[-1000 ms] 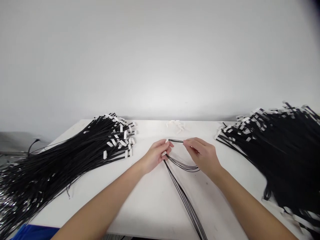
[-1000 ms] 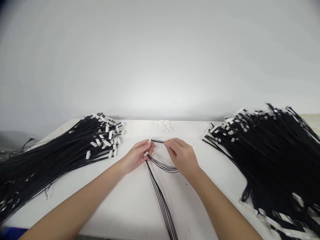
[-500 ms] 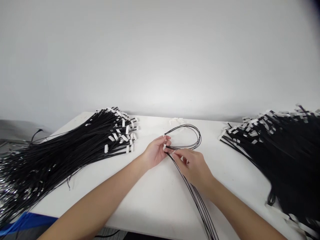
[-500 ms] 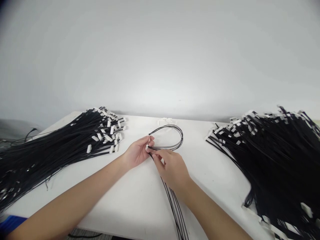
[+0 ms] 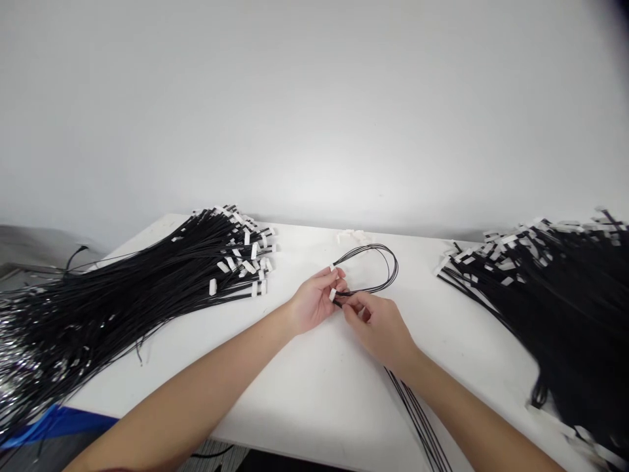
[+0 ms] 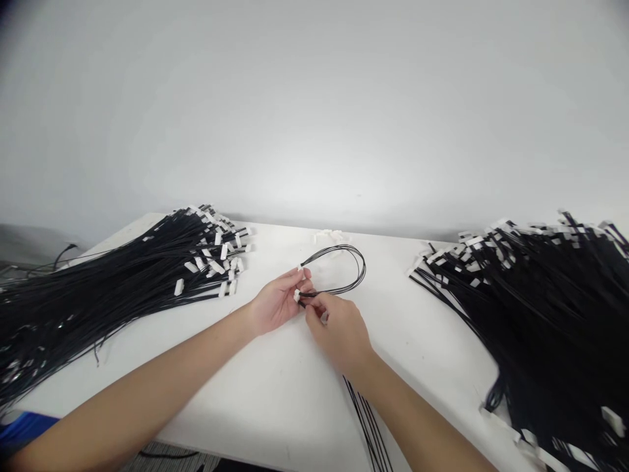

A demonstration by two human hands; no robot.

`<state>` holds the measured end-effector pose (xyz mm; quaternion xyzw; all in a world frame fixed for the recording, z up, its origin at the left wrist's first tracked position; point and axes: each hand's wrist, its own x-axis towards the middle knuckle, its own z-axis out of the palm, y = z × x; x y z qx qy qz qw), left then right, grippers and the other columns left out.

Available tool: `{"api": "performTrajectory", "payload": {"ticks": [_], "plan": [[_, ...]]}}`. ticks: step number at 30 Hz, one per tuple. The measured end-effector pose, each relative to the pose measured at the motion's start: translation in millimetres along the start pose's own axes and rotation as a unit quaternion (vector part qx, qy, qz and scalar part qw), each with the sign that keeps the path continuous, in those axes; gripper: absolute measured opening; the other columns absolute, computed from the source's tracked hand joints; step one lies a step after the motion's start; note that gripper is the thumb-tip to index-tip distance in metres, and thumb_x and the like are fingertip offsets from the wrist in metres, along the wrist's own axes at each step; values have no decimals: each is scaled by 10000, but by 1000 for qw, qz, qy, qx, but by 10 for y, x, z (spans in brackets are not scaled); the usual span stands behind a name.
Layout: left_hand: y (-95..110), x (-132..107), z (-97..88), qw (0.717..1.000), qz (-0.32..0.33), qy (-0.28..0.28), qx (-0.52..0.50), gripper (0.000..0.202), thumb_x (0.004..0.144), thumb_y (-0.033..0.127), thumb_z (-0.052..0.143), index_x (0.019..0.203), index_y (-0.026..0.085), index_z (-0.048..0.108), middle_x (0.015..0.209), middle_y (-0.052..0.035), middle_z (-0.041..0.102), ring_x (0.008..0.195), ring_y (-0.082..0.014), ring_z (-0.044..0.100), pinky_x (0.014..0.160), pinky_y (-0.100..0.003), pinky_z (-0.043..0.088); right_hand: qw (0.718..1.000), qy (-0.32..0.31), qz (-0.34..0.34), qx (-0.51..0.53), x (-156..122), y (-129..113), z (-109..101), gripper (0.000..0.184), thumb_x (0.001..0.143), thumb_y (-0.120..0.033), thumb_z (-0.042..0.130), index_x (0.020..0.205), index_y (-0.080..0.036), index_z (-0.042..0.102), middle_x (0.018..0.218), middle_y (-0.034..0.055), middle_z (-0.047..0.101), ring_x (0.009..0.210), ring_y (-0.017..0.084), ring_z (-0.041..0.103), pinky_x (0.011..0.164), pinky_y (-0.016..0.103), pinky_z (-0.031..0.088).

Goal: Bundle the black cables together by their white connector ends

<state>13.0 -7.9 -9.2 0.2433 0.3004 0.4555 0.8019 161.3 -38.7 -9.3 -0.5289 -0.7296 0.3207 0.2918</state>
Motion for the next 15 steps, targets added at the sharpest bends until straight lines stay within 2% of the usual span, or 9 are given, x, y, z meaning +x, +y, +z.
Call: {"api": "performTrajectory", "payload": {"ticks": [5, 8, 10, 12, 15], "plan": [[-12, 6, 9, 1000, 26, -1, 13, 160, 782, 317, 530, 795, 160, 506, 649, 9, 393, 624, -91, 457, 607, -218, 400, 987, 60, -54, -142, -22, -10, 58, 156, 837, -268, 409, 801, -200, 545, 768, 14, 613, 584, 131, 527, 466, 228, 308], [-17, 7, 13, 999, 44, 5, 16, 172, 786, 327, 524, 792, 157, 500, 634, 16, 383, 558, -74, 425, 564, -208, 386, 981, 67, -77, -167, -31, -28, 62, 176, 856, -262, 375, 840, -197, 538, 795, 36, 608, 663, 154, 545, 465, 225, 282], [-18, 7, 15, 999, 46, 14, 18, 178, 781, 328, 531, 789, 153, 497, 627, 17, 387, 528, -66, 408, 537, -201, 379, 991, 25, -50, -120, -29, -44, 17, 166, 852, -287, 386, 826, -204, 527, 687, 16, 577, 582, 136, 509, 444, 218, 267], [-16, 9, 13, 998, 52, 23, 19, 181, 774, 324, 539, 784, 149, 496, 617, 18, 391, 508, -63, 400, 533, -204, 389, 999, -48, 3, -16, -19, -63, -78, 156, 836, -334, 420, 819, -211, 515, 542, -31, 477, 456, 101, 407, 408, 205, 246], [-11, 25, -4, 997, 64, 35, 13, 169, 773, 315, 530, 781, 149, 498, 602, 24, 389, 486, -62, 388, 596, -248, 435, 970, -135, 94, 179, 5, -90, -306, 209, 793, -411, 495, 869, -218, 508, 472, -83, 293, 392, 68, 253, 372, 187, 192]]}}
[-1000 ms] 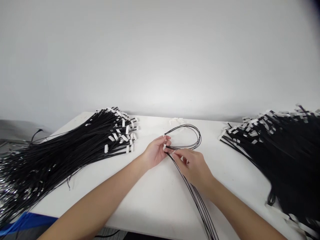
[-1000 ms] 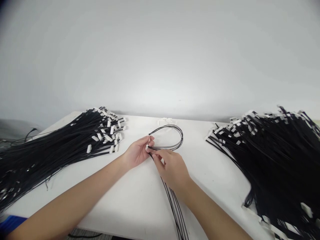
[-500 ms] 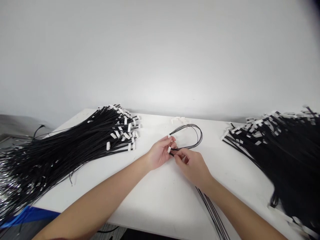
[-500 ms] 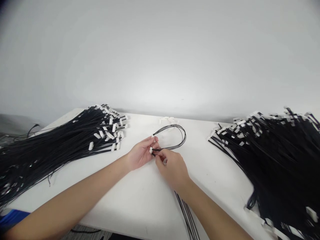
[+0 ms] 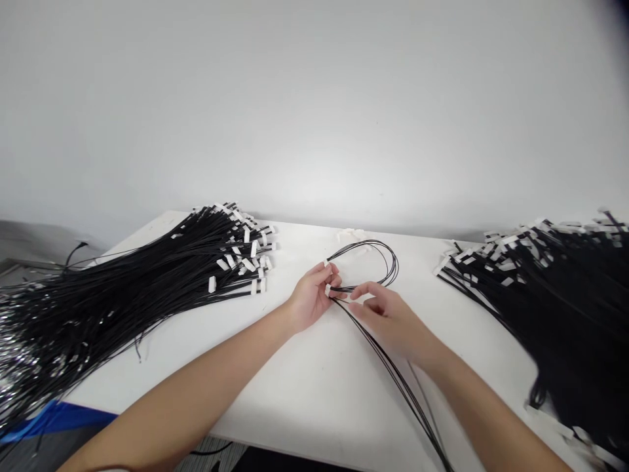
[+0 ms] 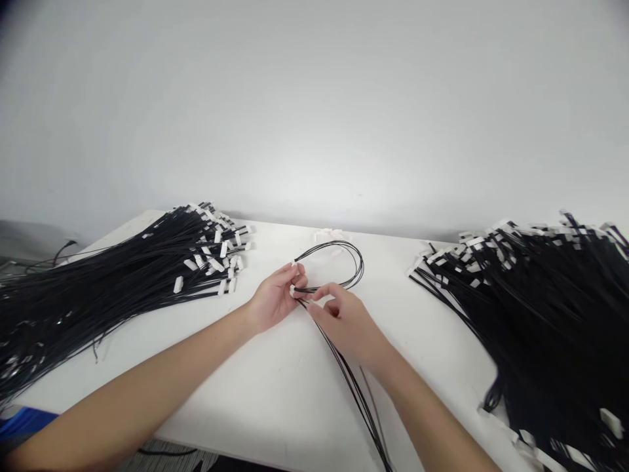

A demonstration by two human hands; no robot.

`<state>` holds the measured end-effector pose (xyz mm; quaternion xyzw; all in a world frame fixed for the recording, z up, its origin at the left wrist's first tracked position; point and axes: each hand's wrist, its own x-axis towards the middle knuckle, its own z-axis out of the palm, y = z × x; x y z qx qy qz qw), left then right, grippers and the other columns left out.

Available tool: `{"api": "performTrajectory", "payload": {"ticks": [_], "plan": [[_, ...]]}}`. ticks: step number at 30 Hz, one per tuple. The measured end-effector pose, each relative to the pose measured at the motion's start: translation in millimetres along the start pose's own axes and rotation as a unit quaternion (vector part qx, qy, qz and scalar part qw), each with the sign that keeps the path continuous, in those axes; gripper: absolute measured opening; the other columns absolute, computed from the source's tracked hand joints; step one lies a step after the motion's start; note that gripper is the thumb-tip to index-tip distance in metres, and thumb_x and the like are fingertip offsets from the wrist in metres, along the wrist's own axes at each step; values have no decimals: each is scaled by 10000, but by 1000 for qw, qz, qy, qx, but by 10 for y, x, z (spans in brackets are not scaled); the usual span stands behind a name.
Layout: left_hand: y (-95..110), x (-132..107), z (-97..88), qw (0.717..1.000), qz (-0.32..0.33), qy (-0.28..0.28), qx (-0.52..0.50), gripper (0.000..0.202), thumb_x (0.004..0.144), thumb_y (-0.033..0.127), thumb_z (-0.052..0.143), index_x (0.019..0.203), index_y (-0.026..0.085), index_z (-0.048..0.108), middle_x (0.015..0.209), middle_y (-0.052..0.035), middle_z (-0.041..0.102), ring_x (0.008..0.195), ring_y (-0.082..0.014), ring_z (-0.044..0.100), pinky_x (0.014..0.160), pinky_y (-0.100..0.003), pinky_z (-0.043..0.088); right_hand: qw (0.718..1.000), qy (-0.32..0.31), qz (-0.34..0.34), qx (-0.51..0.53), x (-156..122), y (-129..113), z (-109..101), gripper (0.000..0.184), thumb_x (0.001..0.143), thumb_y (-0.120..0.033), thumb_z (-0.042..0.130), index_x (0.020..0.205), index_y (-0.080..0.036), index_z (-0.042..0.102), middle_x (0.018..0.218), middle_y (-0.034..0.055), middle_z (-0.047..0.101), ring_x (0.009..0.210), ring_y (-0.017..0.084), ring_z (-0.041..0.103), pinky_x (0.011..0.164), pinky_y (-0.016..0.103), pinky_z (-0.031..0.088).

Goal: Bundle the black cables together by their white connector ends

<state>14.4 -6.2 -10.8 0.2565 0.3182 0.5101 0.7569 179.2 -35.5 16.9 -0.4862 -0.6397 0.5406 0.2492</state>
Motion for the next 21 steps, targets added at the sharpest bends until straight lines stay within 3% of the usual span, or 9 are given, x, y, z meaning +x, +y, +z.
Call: {"api": "performTrajectory", "payload": {"ticks": [4, 7, 12, 16, 19, 21], "plan": [[4, 28, -30, 1000, -12, 10, -14, 142, 774, 295, 509, 778, 154, 496, 595, 27, 388, 469, -56, 372, 626, -257, 440, 970, -35, 8, 238, -65, -123, -302, 203, 801, -404, 483, 853, -209, 509, 529, -71, 266, 400, 54, 235, 388, 201, 227], [13, 32, -40, 999, -25, 8, -23, 142, 777, 299, 490, 776, 157, 493, 599, 24, 391, 469, -57, 373, 622, -246, 435, 944, 31, -52, 324, -82, -159, -452, 138, 790, -325, 447, 820, -203, 503, 618, -22, 377, 449, 84, 365, 423, 244, 330], [31, 17, -28, 999, -46, 14, -13, 178, 773, 336, 478, 781, 159, 495, 622, 19, 401, 470, -66, 371, 587, -251, 433, 908, 222, -148, 324, -35, -131, -510, 167, 797, -340, 459, 885, -217, 527, 648, -25, 376, 483, 85, 398, 469, 252, 416], [38, 5, -9, 999, -53, 10, 3, 164, 762, 326, 475, 749, 163, 490, 640, 13, 392, 482, -74, 372, 544, -254, 422, 850, 381, -220, 291, -2, -102, -522, 165, 804, -349, 518, 821, -192, 566, 752, -7, 456, 570, 73, 469, 608, 270, 492], [42, -2, -3, 998, -59, 1, 10, 170, 760, 335, 477, 737, 167, 484, 657, 11, 386, 495, -75, 368, 527, -248, 409, 843, 377, -214, 319, -5, -100, -550, 191, 764, -317, 586, 921, -206, 593, 849, 8, 498, 686, 87, 534, 680, 280, 507], [47, -8, -4, 998, -60, -2, 10, 178, 764, 343, 475, 732, 168, 481, 667, 9, 381, 510, -74, 368, 510, -229, 390, 858, 352, -194, 320, -17, -101, -545, 304, 741, -306, 612, 1037, -244, 578, 831, 0, 512, 608, 71, 518, 546, 234, 482]]}}
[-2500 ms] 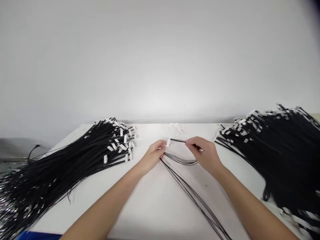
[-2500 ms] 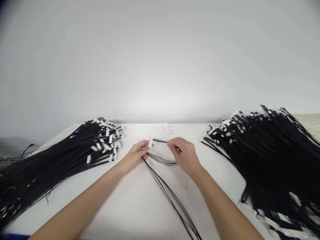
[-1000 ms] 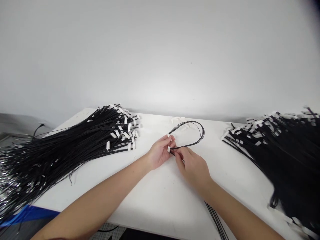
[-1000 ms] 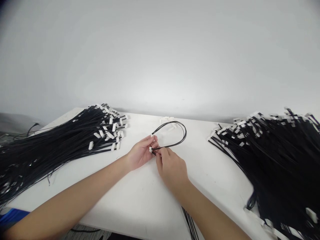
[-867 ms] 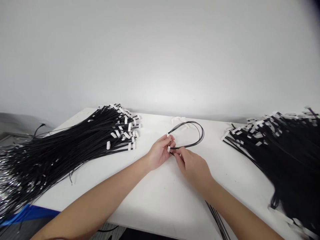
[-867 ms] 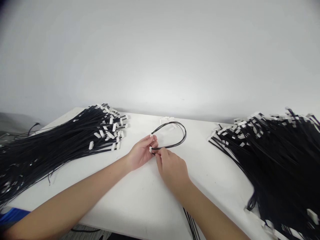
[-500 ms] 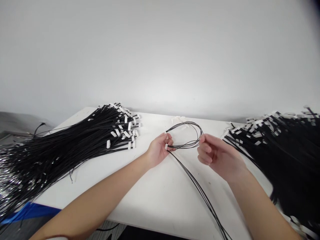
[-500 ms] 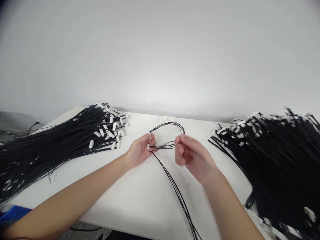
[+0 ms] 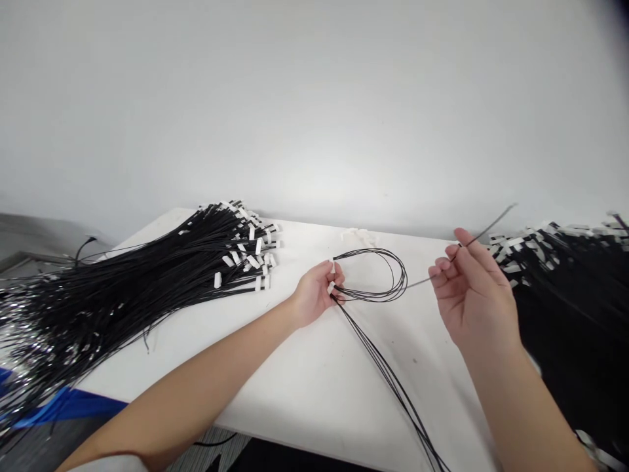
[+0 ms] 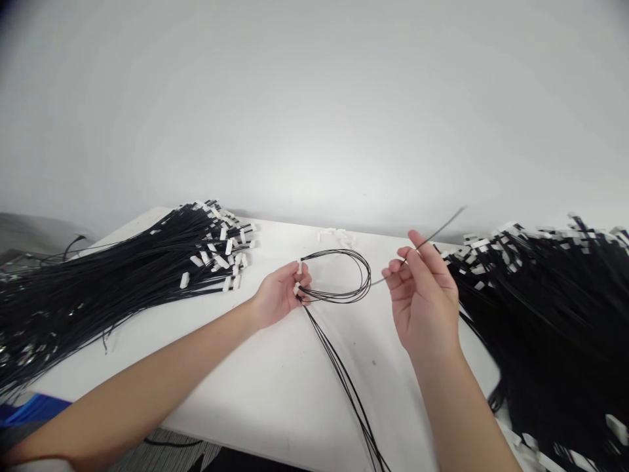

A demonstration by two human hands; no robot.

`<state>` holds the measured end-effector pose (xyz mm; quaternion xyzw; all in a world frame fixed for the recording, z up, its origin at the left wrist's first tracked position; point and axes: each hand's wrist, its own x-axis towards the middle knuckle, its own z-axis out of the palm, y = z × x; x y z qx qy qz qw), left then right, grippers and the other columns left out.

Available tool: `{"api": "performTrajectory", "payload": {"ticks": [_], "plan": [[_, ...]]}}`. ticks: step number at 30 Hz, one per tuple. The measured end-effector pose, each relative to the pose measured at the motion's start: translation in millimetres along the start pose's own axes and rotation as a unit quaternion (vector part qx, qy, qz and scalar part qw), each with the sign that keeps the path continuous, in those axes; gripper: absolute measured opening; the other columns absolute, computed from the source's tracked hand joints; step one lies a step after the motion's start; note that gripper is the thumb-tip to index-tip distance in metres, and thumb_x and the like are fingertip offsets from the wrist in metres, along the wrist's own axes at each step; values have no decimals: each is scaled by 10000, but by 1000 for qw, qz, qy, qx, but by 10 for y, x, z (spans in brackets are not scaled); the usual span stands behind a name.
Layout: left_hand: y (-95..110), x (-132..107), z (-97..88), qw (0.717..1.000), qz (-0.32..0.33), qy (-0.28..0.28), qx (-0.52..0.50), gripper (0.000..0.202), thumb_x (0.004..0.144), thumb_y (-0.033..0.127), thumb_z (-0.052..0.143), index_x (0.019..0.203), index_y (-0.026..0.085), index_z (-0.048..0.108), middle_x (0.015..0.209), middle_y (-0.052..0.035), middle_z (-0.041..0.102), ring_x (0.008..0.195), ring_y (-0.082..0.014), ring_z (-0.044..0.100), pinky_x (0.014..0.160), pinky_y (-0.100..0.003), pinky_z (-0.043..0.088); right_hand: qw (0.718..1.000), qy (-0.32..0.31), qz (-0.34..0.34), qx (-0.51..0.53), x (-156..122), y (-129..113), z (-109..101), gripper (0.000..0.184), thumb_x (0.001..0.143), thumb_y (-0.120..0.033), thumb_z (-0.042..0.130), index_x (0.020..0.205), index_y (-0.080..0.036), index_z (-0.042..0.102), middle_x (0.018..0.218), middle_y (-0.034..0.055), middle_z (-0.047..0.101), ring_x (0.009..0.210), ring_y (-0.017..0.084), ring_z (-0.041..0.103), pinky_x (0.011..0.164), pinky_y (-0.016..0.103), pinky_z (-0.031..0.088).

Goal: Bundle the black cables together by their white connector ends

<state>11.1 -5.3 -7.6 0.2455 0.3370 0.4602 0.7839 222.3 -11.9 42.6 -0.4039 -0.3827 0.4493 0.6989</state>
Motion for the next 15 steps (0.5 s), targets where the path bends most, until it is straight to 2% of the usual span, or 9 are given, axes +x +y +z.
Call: {"api": "performTrajectory", "payload": {"ticks": [2, 4, 5, 7, 8, 11, 13, 15], "plan": [[5, -7, 0, 1000, -3, -6, 1, 187, 767, 352, 473, 736, 168, 481, 674, 8, 376, 525, -76, 372, 503, -220, 380, 998, -21, -1, -52, -45, 11, 20, 338, 736, -318, 612, 1068, -266, 580, 788, -4, 531, 471, 45, 435, 389, 192, 366], [11, -14, 2, 1000, -8, -14, 5, 200, 769, 369, 472, 746, 170, 485, 681, 5, 376, 535, -80, 374, 502, -223, 380, 989, -49, -17, -137, -115, 40, 62, 290, 730, -342, 612, 1004, -247, 625, 710, -1, 545, 392, 36, 342, 331, 193, 258], [13, -18, 5, 1000, -11, -19, 7, 207, 769, 376, 473, 753, 171, 487, 686, 4, 379, 536, -81, 375, 498, -224, 379, 980, -63, -36, -187, -154, 60, 86, 245, 722, -348, 620, 932, -228, 654, 657, -1, 541, 383, 39, 323, 330, 200, 243], [17, -23, 11, 1000, -14, -27, 6, 215, 765, 384, 479, 765, 169, 493, 693, 2, 382, 534, -80, 373, 485, -221, 371, 946, -94, -109, -290, -223, 109, 128, 150, 710, -336, 633, 771, -207, 680, 572, -2, 525, 405, 57, 344, 363, 216, 274], [18, -24, 14, 999, -15, -31, 5, 221, 764, 388, 482, 770, 167, 496, 697, 2, 383, 531, -78, 369, 480, -220, 368, 921, -111, -160, -339, -249, 136, 142, 126, 717, -321, 627, 711, -206, 676, 553, -1, 521, 429, 68, 371, 390, 221, 296], [22, -26, 19, 999, -19, -40, -1, 240, 767, 402, 483, 788, 164, 505, 702, 2, 379, 528, -74, 364, 473, -219, 368, 837, -160, -293, -434, -293, 220, 144, 122, 757, -261, 586, 676, -204, 658, 566, 3, 536, 492, 82, 430, 447, 220, 317], [24, -26, 19, 999, -21, -45, 0, 246, 771, 410, 478, 796, 167, 507, 700, 3, 376, 530, -77, 367, 472, -219, 369, 808, -176, -320, -462, -305, 268, 127, 109, 771, -236, 570, 708, -200, 652, 582, 3, 544, 509, 80, 448, 451, 209, 310], [25, -26, 17, 999, -19, -48, 6, 249, 773, 412, 475, 803, 168, 510, 699, 2, 376, 535, -80, 375, 472, -221, 371, 796, -177, -328, -477, -313, 302, 115, 110, 776, -231, 566, 715, -196, 650, 593, 2, 551, 502, 72, 445, 448, 198, 304]]}}
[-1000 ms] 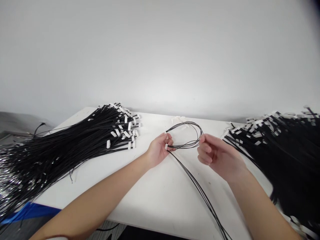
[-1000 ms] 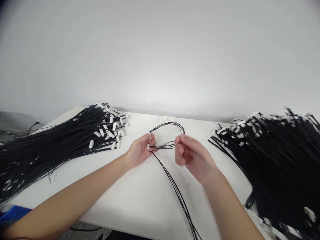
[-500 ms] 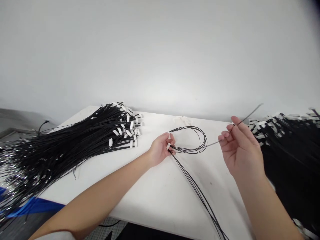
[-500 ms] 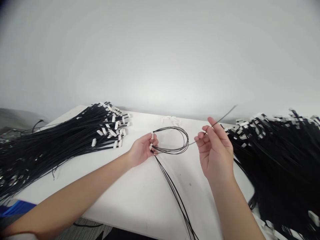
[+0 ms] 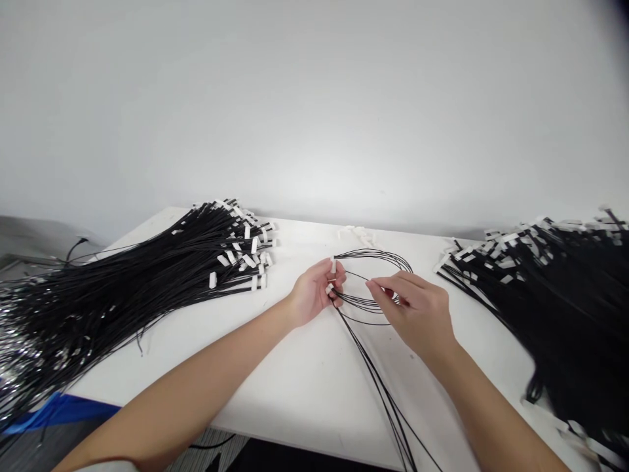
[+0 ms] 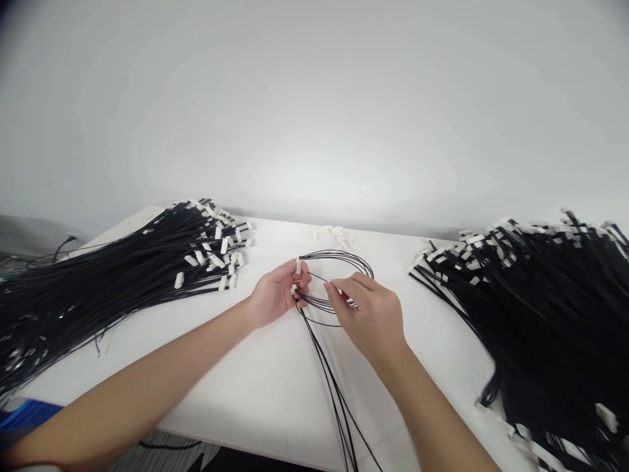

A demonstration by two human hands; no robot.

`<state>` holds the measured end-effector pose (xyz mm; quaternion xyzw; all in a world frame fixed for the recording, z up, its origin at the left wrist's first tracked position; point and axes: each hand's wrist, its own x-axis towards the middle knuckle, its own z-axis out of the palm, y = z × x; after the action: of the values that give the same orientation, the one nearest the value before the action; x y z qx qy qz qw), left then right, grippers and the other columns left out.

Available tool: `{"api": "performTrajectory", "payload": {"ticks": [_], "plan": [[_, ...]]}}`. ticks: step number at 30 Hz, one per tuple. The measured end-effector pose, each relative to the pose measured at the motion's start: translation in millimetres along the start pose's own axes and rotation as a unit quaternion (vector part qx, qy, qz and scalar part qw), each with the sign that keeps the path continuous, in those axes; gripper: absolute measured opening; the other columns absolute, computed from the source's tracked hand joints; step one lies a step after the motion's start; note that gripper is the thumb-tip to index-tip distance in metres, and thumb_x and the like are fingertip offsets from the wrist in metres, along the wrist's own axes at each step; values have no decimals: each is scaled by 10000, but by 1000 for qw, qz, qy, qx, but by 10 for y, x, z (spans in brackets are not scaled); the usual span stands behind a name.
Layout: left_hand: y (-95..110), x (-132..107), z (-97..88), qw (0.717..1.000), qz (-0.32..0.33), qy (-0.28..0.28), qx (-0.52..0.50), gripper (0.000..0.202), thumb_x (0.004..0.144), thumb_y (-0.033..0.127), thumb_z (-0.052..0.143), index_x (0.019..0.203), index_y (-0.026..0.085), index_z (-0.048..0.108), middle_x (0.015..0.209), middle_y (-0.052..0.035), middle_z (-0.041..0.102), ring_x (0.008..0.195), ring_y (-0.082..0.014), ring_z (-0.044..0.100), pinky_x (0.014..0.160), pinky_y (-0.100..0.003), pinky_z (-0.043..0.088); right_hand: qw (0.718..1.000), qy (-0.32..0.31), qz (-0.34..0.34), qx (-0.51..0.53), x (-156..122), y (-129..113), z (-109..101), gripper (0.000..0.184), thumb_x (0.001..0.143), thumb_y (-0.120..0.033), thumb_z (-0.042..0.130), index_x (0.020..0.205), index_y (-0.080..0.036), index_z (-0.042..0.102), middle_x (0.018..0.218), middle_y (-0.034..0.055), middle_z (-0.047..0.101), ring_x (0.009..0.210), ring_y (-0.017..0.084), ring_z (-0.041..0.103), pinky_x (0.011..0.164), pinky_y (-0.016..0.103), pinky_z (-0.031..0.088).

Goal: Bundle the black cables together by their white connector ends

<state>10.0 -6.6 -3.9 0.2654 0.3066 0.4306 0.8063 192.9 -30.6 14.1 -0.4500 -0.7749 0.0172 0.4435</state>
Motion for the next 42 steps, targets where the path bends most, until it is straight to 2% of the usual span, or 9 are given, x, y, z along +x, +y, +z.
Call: {"api": "performTrajectory", "payload": {"ticks": [6, 16, 26, 31, 36, 42], "plan": [[-9, -3, -1, 999, 12, -3, 33, 256, 780, 412, 465, 833, 166, 513, 694, -1, 378, 541, -86, 387, 480, -231, 377, 1000, 1, -2, -31, -15, -7, 37, 147, 787, -239, 559, 695, -193, 664, 581, -10, 550, 458, 49, 371, 450, 180, 290], [-15, -10, 34, 998, 25, -7, 63, 229, 785, 395, 470, 828, 173, 512, 676, 1, 379, 545, -87, 392, 481, -224, 373, 999, -14, 3, -48, -24, -14, 54, 155, 790, -256, 556, 695, -196, 664, 587, -22, 553, 452, 46, 356, 465, 178, 296], [-18, -14, 49, 997, 32, -1, 67, 237, 776, 387, 488, 842, 165, 538, 673, -4, 388, 542, -85, 394, 486, -226, 377, 998, 0, -11, -62, -32, 0, 65, 138, 790, -244, 564, 696, -194, 653, 581, -32, 544, 447, 40, 354, 459, 177, 290], [-17, -14, 47, 997, 28, 6, 76, 256, 769, 395, 496, 847, 159, 554, 683, -8, 402, 533, -81, 392, 490, -235, 379, 992, 17, -88, -84, -64, 58, 81, 55, 779, -192, 585, 761, -195, 637, 607, -37, 561, 496, 35, 431, 466, 175, 281], [-24, -13, 41, 996, 30, 4, 86, 263, 771, 395, 496, 833, 149, 566, 674, -11, 406, 560, -95, 429, 504, -240, 389, 971, 43, -187, -144, -72, 85, 95, 76, 761, -150, 598, 808, -202, 627, 586, -54, 548, 462, 26, 378, 473, 192, 266], [-32, -4, 20, 996, 24, 9, 86, 266, 771, 391, 497, 816, 141, 576, 666, -13, 417, 569, -97, 440, 531, -250, 406, 968, 38, -193, -158, -85, 61, 131, 105, 741, -114, 596, 797, -202, 608, 592, -62, 544, 469, 29, 373, 489, 192, 271]]}}
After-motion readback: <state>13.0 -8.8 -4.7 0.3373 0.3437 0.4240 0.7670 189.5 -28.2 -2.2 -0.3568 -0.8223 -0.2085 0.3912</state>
